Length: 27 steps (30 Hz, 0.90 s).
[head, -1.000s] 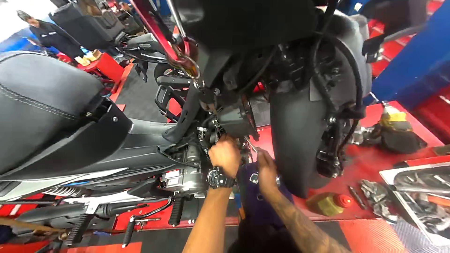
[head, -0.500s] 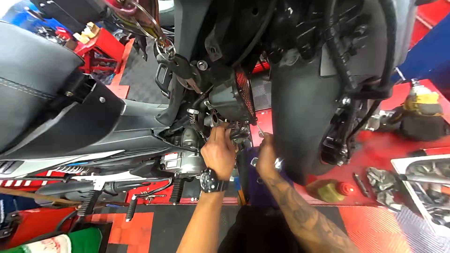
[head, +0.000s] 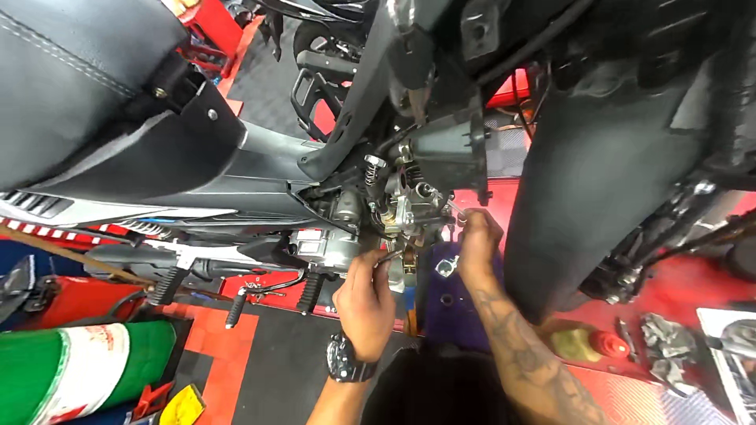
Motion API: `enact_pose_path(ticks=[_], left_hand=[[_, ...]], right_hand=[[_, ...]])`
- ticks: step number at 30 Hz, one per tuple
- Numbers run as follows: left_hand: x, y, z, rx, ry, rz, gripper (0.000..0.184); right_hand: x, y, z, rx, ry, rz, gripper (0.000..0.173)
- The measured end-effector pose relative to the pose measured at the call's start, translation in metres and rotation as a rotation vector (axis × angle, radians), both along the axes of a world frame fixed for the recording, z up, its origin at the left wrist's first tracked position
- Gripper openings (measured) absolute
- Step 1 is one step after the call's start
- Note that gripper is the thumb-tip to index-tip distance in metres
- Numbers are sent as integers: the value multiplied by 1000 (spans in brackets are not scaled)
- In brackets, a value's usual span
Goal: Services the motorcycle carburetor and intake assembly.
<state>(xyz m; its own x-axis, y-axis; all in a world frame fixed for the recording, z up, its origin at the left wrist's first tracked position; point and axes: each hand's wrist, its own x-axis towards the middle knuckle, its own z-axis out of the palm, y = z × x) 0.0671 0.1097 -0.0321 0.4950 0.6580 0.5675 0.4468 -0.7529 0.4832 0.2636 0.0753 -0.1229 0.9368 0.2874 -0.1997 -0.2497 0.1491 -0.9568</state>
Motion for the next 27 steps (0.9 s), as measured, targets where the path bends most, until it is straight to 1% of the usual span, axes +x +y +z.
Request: enact_pose_path(ticks=[3, 7, 10, 15, 19, 27], left_hand=[[-5, 1, 0, -13, -33, -24, 17], [-5, 2, 1, -35, -55, -42, 18], [-2, 2, 1, -48, -70, -65, 17], [4, -3, 4, -67, -48, -102, 18], [10, -5, 3, -83, -60, -132, 17], [16, -2, 6, -96, -79, -198, 16]], right_hand=[[2, 0, 4, -16, 21, -7, 21], [4, -1, -1, -2, 16, 8, 22], [6, 0, -2, -23, 17, 1, 20], [10, -1, 2, -31, -73, -11, 17], [4, -11, 7, -76, -125, 55, 19], [13, -5, 7, -46, -121, 31, 14]])
